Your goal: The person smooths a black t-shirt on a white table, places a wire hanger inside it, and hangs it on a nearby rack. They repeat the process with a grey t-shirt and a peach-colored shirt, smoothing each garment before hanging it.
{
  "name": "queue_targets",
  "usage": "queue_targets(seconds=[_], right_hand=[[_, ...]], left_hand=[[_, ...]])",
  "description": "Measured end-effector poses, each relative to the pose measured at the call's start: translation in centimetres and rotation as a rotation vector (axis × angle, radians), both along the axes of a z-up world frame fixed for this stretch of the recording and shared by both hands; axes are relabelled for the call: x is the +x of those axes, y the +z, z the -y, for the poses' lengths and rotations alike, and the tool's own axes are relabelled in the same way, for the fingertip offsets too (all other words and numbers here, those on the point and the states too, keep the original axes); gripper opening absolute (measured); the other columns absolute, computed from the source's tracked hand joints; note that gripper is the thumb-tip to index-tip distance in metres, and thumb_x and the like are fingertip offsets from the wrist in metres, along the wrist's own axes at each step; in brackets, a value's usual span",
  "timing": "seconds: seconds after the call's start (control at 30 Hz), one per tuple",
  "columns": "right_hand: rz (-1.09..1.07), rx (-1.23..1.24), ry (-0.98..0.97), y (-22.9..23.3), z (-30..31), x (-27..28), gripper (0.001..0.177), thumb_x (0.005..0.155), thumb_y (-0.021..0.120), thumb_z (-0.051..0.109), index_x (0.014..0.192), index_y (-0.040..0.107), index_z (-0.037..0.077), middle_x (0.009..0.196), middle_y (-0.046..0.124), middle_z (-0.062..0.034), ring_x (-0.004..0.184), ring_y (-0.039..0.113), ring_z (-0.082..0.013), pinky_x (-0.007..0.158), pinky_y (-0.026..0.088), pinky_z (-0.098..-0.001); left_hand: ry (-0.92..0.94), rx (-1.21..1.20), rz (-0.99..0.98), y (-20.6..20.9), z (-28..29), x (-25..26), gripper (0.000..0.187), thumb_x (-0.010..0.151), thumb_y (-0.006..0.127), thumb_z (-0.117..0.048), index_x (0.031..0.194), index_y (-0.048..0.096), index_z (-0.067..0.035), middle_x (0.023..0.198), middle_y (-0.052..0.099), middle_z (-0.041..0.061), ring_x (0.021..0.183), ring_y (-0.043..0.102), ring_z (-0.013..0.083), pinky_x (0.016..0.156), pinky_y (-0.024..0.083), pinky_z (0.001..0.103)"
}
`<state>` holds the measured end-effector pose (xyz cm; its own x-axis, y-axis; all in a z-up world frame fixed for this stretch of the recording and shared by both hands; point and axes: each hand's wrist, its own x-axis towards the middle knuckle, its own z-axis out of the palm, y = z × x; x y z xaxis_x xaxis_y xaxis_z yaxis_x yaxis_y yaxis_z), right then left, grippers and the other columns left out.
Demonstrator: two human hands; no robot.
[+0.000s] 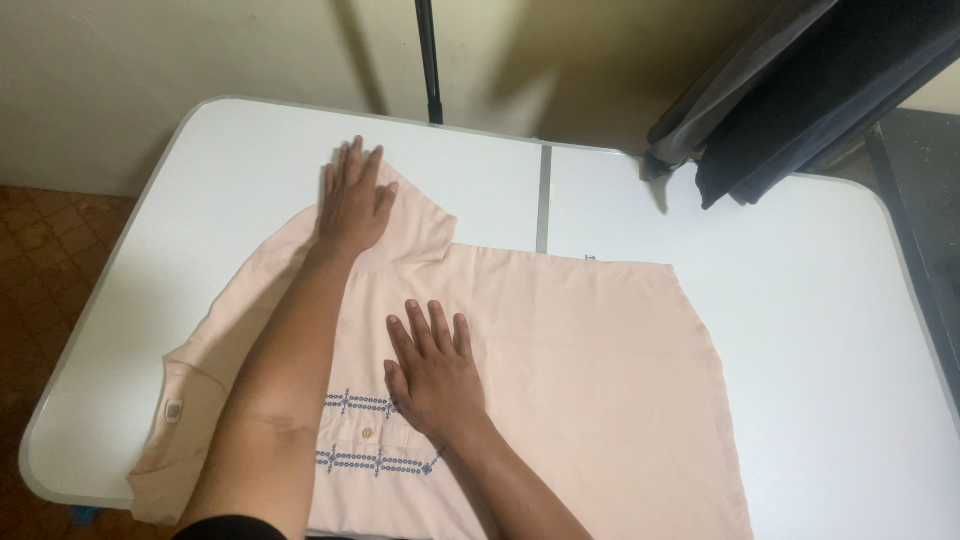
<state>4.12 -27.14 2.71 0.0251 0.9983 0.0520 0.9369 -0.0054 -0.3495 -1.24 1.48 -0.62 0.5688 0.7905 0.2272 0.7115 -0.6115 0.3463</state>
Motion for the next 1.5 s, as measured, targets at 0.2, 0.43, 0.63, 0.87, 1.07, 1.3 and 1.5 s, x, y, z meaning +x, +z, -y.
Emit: queue_targets(seconds=[0.2,0.43,0.63,0.87,1.07,1.3,1.5], right_hand=[[0.001,-0.022,0.000,0.3,-0.1,-0.1,0.062,0.103,0.033,0.039,0.157,0.036,0.011,0.166,0.026,-0.0183,0.154,0.016,-0.0396,0.122,0.007,-0.0597],[0.018,-0.023,-0.004,0.2,-0.1,-0.2,0.062,0.102,0.033,0.039,0.158,0.034,0.012,0.166,0.026,-0.0170,0.154,0.017,-0.0384,0.121,0.008,-0.0593],[0.029,-0.021,-0.005,0.2,0.0,-0.3,0.062,0.103,0.032,0.039,0.159,0.033,0.011,0.166,0.026,-0.0177,0.154,0.017,-0.0382,0.122,0.008,-0.0591],[0.026,-0.038,-0.007,0.3,-0.1,-0.2,0.062,0.103,0.032,0.039,0.158,0.034,0.011,0.166,0.025,-0.0175,0.154,0.016,-0.0382,0.122,0.007,-0.0588],[0.024,-0.050,-0.014,0.5,0.1,-0.3,0.062,0.102,0.031,0.039,0.158,0.033,0.011,0.166,0.025,-0.0171,0.154,0.015,-0.0380,0.122,0.007,-0.0584],[0.027,-0.049,-0.013,0.9,0.0,-0.5,0.063,0.102,0.032,0.040,0.158,0.034,0.012,0.166,0.024,-0.0173,0.154,0.015,-0.0373,0.121,0.008,-0.0584],[0.038,-0.065,-0.027,0.7,0.3,-0.6,0.063,0.101,0.033,0.042,0.157,0.036,0.013,0.166,0.025,-0.0161,0.155,0.016,-0.0363,0.122,0.008,-0.0577]], left_hand=[[-0.063,0.065,-0.208,1.1,5.9,-1.9,0.055,0.106,0.052,-0.033,0.154,0.046,-0.006,0.157,0.039,0.018,0.146,0.035,0.0359,0.124,0.024,0.056],[-0.043,-0.152,-0.261,2.5,9.5,-1.3,0.073,0.098,0.041,-0.064,0.157,0.033,-0.022,0.167,0.019,0.010,0.154,0.007,0.0366,0.115,0.004,0.072],[0.088,-0.276,-0.336,3.7,7.3,-0.2,0.089,0.090,0.042,-0.076,0.162,0.023,-0.025,0.171,0.010,0.002,0.157,-0.002,0.0324,0.119,-0.003,0.071],[0.211,-0.270,-0.387,2.6,3.7,0.4,0.086,0.093,0.036,-0.073,0.163,0.017,-0.028,0.172,0.006,0.002,0.157,-0.003,0.0318,0.119,-0.001,0.070],[0.138,-0.166,-0.126,0.3,0.4,-1.4,0.068,0.104,0.038,-0.051,0.162,0.023,-0.019,0.172,0.008,0.009,0.159,0.001,0.0332,0.124,0.000,0.062],[0.001,-0.027,-0.161,2.9,11.8,-7.5,0.070,0.097,0.055,-0.039,0.157,0.032,-0.010,0.168,0.015,0.016,0.155,0.003,0.0417,0.119,0.002,0.068],[0.093,-0.241,-0.377,4.5,19.6,-12.4,0.078,0.098,0.041,-0.058,0.159,0.023,-0.014,0.168,0.012,0.013,0.155,0.000,0.0387,0.117,0.002,0.068]])
